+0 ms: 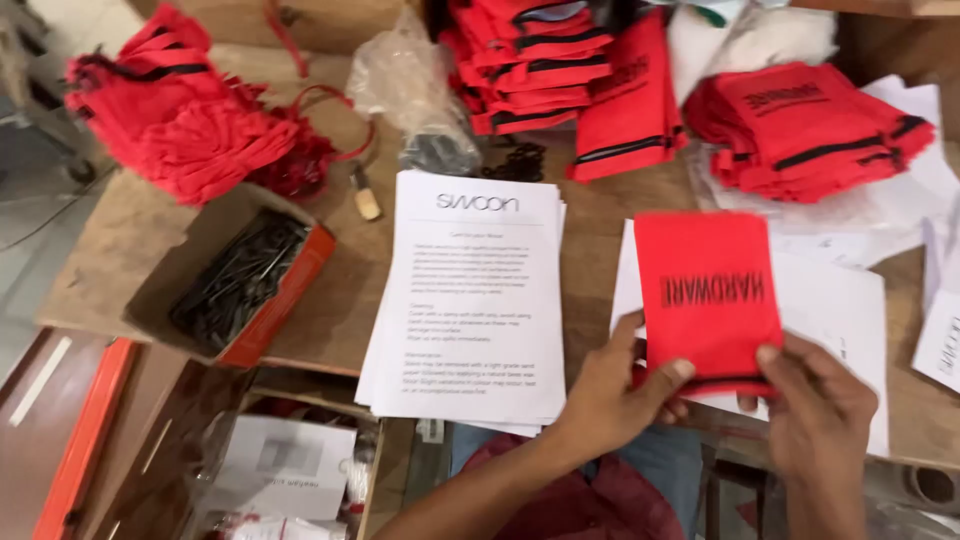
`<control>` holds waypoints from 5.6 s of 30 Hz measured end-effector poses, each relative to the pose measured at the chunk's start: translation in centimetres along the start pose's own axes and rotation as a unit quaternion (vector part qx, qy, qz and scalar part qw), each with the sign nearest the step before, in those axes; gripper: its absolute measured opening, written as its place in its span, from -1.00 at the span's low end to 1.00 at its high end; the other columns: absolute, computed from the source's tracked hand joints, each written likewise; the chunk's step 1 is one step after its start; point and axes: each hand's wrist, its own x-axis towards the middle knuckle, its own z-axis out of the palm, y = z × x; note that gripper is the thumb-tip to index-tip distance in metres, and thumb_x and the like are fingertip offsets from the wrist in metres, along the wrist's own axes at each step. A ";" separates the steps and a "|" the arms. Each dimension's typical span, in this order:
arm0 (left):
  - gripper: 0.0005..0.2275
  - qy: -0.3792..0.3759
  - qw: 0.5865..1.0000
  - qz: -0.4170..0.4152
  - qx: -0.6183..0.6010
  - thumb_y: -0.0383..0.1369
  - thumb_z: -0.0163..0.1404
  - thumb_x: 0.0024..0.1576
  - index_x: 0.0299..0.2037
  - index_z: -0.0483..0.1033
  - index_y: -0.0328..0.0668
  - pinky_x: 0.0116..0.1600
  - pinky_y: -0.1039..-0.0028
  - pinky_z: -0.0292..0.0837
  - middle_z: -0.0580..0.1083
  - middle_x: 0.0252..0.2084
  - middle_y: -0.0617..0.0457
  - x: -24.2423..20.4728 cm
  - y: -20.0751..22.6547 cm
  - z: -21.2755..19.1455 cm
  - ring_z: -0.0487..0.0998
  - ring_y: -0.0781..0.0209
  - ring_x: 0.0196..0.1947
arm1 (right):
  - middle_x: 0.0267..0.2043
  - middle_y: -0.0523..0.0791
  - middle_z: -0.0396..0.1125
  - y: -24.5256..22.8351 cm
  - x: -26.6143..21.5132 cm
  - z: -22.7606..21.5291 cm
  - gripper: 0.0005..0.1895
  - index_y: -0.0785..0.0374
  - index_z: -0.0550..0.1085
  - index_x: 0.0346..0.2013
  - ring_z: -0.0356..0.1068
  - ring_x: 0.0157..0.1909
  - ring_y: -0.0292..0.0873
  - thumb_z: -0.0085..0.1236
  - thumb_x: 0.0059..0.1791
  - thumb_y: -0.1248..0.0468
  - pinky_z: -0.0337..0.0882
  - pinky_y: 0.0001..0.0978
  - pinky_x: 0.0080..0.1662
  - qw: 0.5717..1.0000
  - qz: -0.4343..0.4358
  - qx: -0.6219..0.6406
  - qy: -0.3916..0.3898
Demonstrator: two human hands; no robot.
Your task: Inserting instruction manuals into small red hardware bags.
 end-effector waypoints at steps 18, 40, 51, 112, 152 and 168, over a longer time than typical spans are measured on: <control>-0.72 0.046 0.996 0.036 0.060 -0.44 0.02 0.28 0.17 0.43 -0.33 -0.31 0.60 0.52 0.56 -0.20 -0.05 -3.5 -0.2 -3.7 0.62 0.35 -0.39 | -0.46 0.10 0.38 -1.1 23.4 16.8 -0.90 0.44 0.48 -0.09 0.47 -0.43 -0.06 0.07 0.18 0.41 0.42 -0.21 -0.33 0.831 -0.345 -0.427 -0.083; -0.52 0.016 0.858 0.146 0.493 -0.43 0.27 -0.13 0.07 0.54 -0.25 0.10 0.18 0.46 0.42 0.19 -0.06 -6.7 1.0 -8.3 0.39 -0.18 0.15 | 0.25 0.00 0.28 -2.3 3.5 4.5 -0.38 0.26 0.50 0.10 0.24 0.21 0.07 0.31 -0.18 0.03 0.31 -0.12 0.19 0.718 -0.236 -0.537 -0.376; -0.54 0.022 0.837 0.120 0.534 -0.47 0.27 -0.18 0.00 0.57 -0.30 0.02 0.23 0.50 0.43 0.17 -0.07 -6.8 1.3 -7.6 0.42 -0.16 0.11 | 0.28 0.03 0.20 1.3 14.8 4.0 -0.18 0.28 0.44 0.27 0.12 0.21 0.22 0.40 -0.18 -0.05 0.22 0.16 0.18 0.746 -0.204 -0.594 -0.219; -0.72 0.300 0.741 0.303 0.518 -0.67 -0.01 0.09 -0.01 0.51 -0.25 -0.14 0.27 0.57 0.44 -0.08 -0.15 -6.9 -0.9 -7.6 0.56 -0.05 -0.15 | -0.22 -0.05 0.26 7.4 14.2 -1.1 -0.59 0.33 0.45 -0.12 0.16 0.13 -0.06 -0.11 -0.17 0.69 0.08 -0.13 0.23 0.789 -0.365 -0.494 -0.025; -0.72 0.195 0.753 0.411 0.475 -0.61 0.07 0.03 -0.06 0.51 -0.14 0.44 -0.02 0.22 0.57 -0.04 0.07 -6.4 -4.8 -8.4 0.59 0.14 0.07 | 0.16 0.02 0.32 -0.3 10.1 6.4 -0.54 0.30 0.38 0.24 0.29 0.19 0.00 0.29 0.10 0.25 0.28 -0.11 0.16 0.844 -0.314 -0.403 -0.162; -0.71 0.280 0.867 0.332 0.245 -0.78 0.01 -0.05 -0.29 0.56 -0.16 0.52 0.05 0.26 0.43 0.27 -0.05 -6.9 -3.2 -9.1 0.11 -0.16 0.55 | 0.08 -0.09 0.40 -2.3 7.7 1.3 -0.30 0.29 0.20 0.37 0.39 0.10 -0.18 0.15 -0.06 0.34 0.41 -0.28 0.05 0.946 0.278 -0.074 -0.147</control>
